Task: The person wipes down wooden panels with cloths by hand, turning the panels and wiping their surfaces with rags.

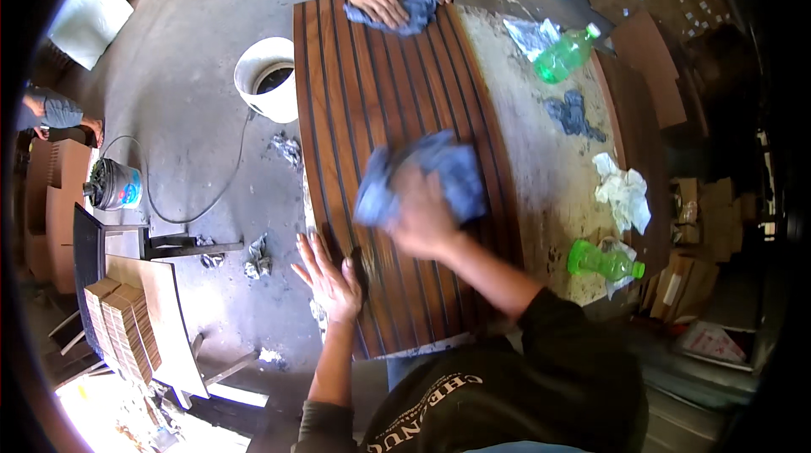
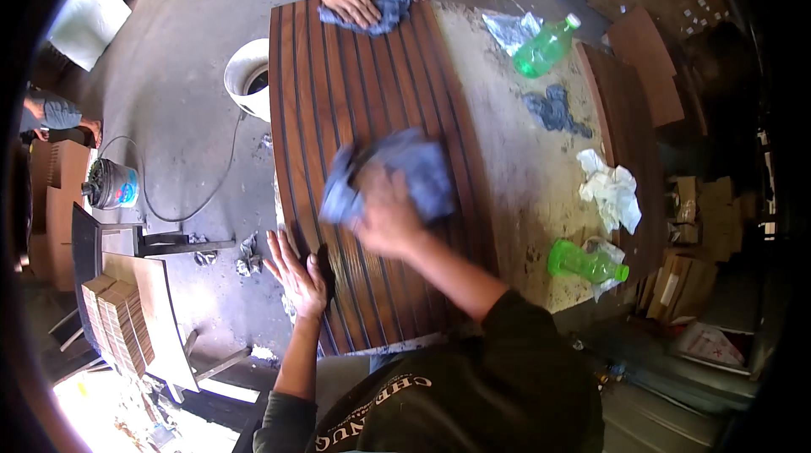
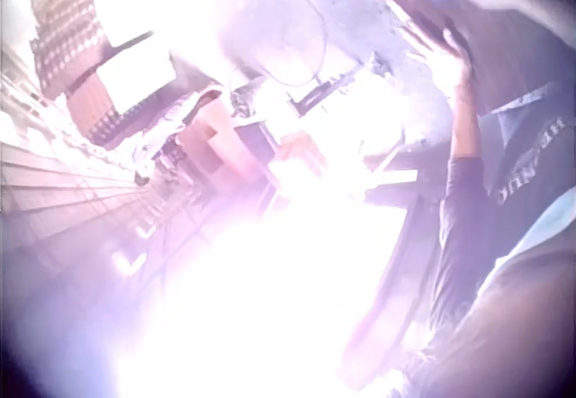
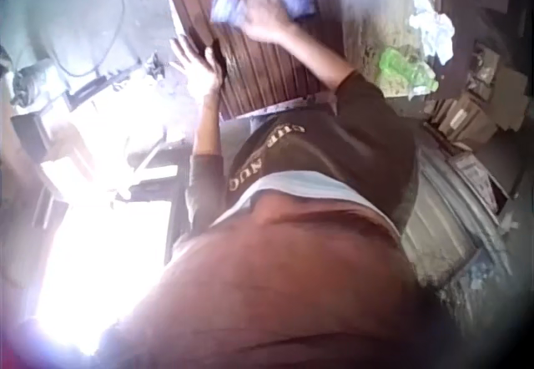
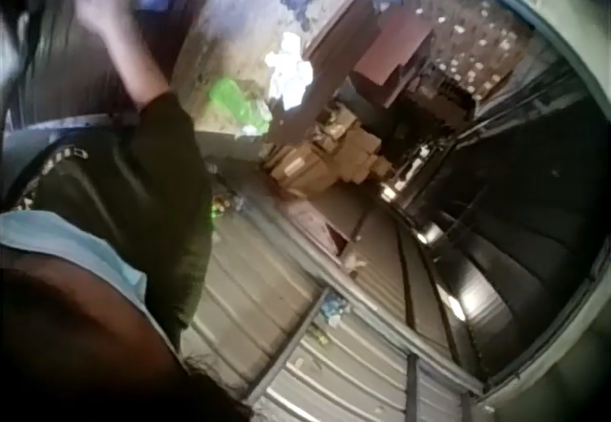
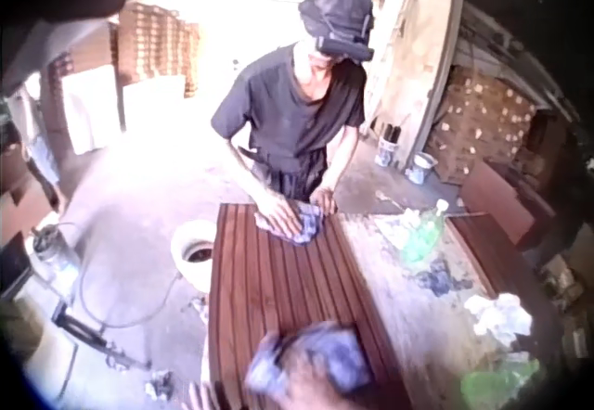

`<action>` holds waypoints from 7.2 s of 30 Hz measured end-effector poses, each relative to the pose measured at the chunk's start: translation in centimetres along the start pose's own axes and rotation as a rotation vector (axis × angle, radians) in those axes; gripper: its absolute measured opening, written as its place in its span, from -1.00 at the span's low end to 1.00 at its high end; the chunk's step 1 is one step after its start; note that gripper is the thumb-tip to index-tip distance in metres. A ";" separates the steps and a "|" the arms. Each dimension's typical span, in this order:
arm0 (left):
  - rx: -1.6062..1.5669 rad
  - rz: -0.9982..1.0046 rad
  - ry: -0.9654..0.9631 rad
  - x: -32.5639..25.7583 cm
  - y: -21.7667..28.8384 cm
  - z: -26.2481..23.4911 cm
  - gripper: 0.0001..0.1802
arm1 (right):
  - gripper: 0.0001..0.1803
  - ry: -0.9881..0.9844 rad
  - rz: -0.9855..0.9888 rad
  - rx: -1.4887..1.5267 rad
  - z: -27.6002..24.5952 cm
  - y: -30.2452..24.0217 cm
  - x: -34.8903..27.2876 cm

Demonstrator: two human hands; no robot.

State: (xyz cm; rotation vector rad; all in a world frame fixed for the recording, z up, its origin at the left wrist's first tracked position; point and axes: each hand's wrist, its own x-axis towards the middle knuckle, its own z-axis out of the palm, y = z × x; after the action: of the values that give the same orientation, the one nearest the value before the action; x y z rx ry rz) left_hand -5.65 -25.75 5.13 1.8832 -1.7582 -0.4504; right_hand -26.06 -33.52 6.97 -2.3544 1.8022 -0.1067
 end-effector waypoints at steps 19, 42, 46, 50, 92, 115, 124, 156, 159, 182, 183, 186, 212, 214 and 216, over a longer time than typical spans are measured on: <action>-0.082 -0.010 0.047 0.2 0.6 0.0 -0.27 | -0.18 0.165 0.039 0.097 -1.4 3.0 19.1; 0.002 -0.034 -0.125 -0.1 0.8 0.5 -0.12 | -0.17 0.175 0.336 0.062 -3.5 4.6 42.4; 0.029 -0.021 -0.071 0.6 1.3 -0.5 -0.11 | -0.33 0.201 -0.078 0.026 -2.7 1.5 40.6; -0.031 0.010 -0.012 0.4 0.9 -1.4 -0.04 | -0.33 0.085 -0.320 -0.004 -2.6 -2.5 31.0; -0.107 -0.630 0.282 -38.6 -9.9 -13.5 -0.47 | -0.10 0.013 -0.172 -0.145 4.1 -10.1 -11.0; -0.113 -0.520 0.277 -36.1 -8.2 -12.1 -0.43 | 0.32 -0.065 0.038 0.098 1.5 -13.4 -13.1; -0.095 -0.564 0.307 -37.9 -7.9 -13.0 -0.48 | -0.59 0.321 0.032 0.153 3.8 -11.7 -12.4; -0.118 -0.405 0.331 -32.6 -7.1 -13.6 -0.51 | 0.18 0.149 -0.118 -0.083 5.6 -12.3 -13.6; -0.219 -0.435 0.364 -32.6 -7.3 -13.8 -0.52 | 0.27 -0.083 -0.094 0.098 2.0 -13.5 -13.7; -0.202 -0.313 0.218 -28.4 -6.3 -12.7 -0.49 | 0.12 -0.062 -0.013 0.028 2.4 -13.8 -14.4; -0.202 -0.296 0.211 -28.0 -6.4 -12.6 -0.49 | 0.07 -0.045 -0.007 0.036 2.3 -13.5 -14.7; -0.222 -0.268 0.240 -26.3 -6.5 -13.2 -0.51 | -0.22 0.077 -0.059 0.030 3.3 -10.4 -15.5; 0.200 -0.009 -0.073 -9.3 0.9 1.4 -0.31 | -0.33 -0.018 0.157 0.116 2.5 -3.6 -23.9; 0.174 0.017 -0.043 -9.3 1.4 1.2 -0.33 | -0.32 -0.075 0.046 0.182 1.4 -6.5 -23.5; 0.158 0.021 -0.041 -9.4 1.8 0.7 -0.35 | -0.33 0.054 -0.068 0.170 1.4 -5.0 -18.3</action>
State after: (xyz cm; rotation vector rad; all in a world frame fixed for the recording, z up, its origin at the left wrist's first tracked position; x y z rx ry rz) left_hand -8.46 -16.55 4.60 1.9732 -1.8878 -0.3540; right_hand -25.96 -14.50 7.41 -2.3129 1.6642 -0.3216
